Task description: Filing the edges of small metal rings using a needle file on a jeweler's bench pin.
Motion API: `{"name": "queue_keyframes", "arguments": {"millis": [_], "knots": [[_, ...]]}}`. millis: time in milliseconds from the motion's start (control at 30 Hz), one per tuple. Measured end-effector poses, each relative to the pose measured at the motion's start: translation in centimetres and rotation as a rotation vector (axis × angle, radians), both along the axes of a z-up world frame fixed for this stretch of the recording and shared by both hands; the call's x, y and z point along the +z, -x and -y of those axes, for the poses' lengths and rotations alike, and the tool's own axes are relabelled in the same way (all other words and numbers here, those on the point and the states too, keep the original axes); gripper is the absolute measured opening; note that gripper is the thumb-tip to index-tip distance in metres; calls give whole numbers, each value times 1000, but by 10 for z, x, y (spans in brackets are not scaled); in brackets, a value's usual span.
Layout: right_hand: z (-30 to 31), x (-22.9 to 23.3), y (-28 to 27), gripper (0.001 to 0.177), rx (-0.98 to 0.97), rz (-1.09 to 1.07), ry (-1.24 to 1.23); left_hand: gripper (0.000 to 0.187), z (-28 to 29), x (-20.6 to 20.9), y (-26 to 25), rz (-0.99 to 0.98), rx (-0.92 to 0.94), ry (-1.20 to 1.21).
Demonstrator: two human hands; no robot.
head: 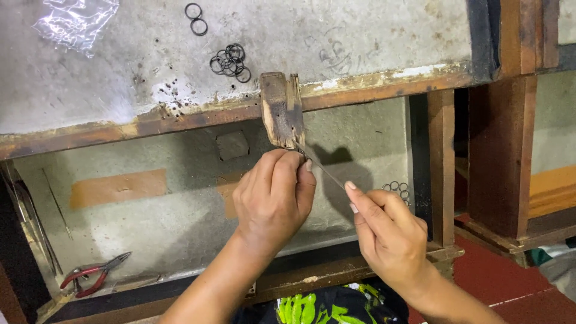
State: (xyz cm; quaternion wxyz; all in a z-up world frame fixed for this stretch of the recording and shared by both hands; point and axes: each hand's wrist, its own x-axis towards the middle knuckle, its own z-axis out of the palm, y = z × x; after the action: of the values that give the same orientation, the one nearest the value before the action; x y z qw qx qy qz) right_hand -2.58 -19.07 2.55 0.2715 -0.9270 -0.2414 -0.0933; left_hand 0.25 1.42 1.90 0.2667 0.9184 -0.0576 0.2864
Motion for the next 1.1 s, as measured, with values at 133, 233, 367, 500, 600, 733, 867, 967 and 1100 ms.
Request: {"name": "queue_keyframes", "arguments": {"millis": [133, 233, 367, 500, 600, 733, 867, 967, 1100], "knots": [[0, -5, 1, 40, 5, 43, -6, 8, -5, -4, -1, 31, -34, 17], [0, -4, 0, 38, 0, 29, -23, 10, -7, -9, -2, 37, -81, 91], [-1, -3, -2, 37, 12, -46, -95, 16, -10, -12, -2, 30, -80, 81], [-1, -6, -1, 36, 5, -81, -125, 20, -11, -17, -3, 46, -57, 49], [-4, -4, -2, 33, -7, -88, -130, 20, -18, -12, -4, 31, -118, 24], [-4, -7, -2, 34, -3, -85, -145, 26, -31, -19, -7, 60, -184, -9], [-5, -9, -2, 34, -1, -91, -162, 32, -42, -25, -12, 72, -275, -75], [-4, -10, -2, 34, 4, -111, -181, 30, -47, -23, -16, 119, -311, -118], [-5, -6, -5, 31, 3, -167, -208, 30, -53, -22, -21, 143, -380, -178]]}}
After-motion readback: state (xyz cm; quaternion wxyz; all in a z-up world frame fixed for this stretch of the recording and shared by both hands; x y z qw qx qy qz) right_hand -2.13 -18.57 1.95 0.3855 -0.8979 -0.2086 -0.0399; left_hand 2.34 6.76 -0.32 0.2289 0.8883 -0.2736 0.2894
